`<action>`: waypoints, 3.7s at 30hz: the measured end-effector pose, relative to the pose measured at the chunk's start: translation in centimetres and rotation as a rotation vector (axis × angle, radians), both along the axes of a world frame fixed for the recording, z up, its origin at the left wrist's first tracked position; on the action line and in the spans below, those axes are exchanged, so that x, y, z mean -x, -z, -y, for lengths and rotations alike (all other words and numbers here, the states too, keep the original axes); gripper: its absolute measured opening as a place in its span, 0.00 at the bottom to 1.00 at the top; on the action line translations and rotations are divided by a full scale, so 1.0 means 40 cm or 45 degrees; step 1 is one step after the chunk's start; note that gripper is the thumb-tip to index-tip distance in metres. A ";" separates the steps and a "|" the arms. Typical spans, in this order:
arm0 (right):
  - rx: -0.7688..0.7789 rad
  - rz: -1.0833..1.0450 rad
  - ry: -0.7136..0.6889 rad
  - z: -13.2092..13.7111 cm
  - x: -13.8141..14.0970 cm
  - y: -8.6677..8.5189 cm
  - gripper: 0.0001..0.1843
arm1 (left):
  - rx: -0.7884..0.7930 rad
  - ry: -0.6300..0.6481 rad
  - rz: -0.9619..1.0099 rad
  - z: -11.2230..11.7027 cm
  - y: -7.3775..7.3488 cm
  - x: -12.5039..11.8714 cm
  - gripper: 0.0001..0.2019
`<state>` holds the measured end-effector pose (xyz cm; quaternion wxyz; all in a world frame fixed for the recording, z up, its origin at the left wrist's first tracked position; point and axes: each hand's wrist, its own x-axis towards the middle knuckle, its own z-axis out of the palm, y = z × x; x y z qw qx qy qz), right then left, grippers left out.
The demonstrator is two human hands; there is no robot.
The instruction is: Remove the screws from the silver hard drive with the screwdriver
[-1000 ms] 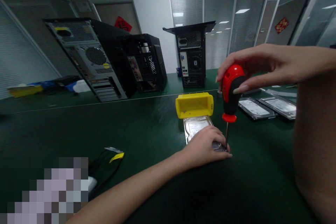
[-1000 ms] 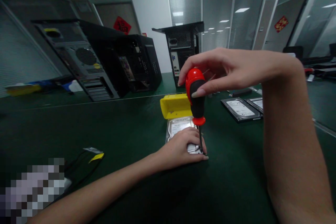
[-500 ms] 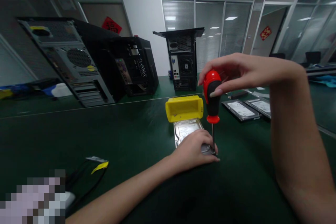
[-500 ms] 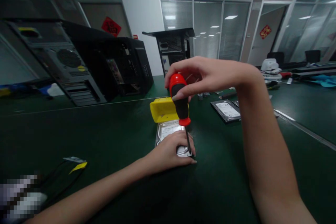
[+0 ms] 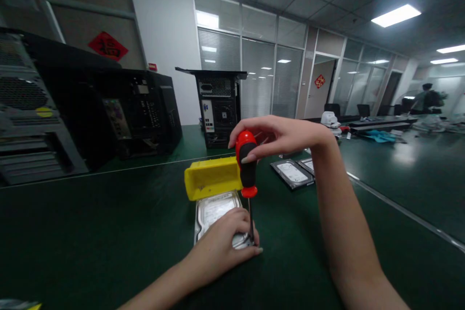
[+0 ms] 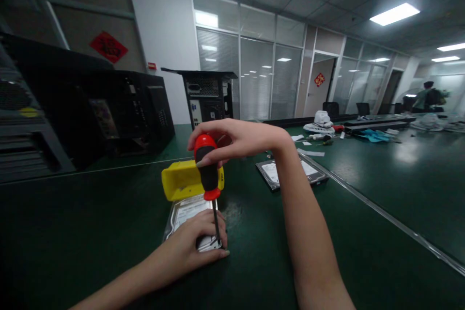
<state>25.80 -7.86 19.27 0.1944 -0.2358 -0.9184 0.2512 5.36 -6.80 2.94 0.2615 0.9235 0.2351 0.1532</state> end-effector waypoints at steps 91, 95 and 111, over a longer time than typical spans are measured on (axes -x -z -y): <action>0.284 0.084 0.208 0.033 0.042 0.035 0.11 | -0.157 0.112 -0.037 0.033 0.040 0.055 0.11; 0.245 0.138 0.230 0.026 0.037 0.041 0.13 | -0.140 0.108 -0.048 0.030 0.045 0.056 0.11; 0.014 0.237 0.259 -0.010 0.022 0.058 0.15 | -0.166 0.117 -0.008 0.016 0.071 0.057 0.11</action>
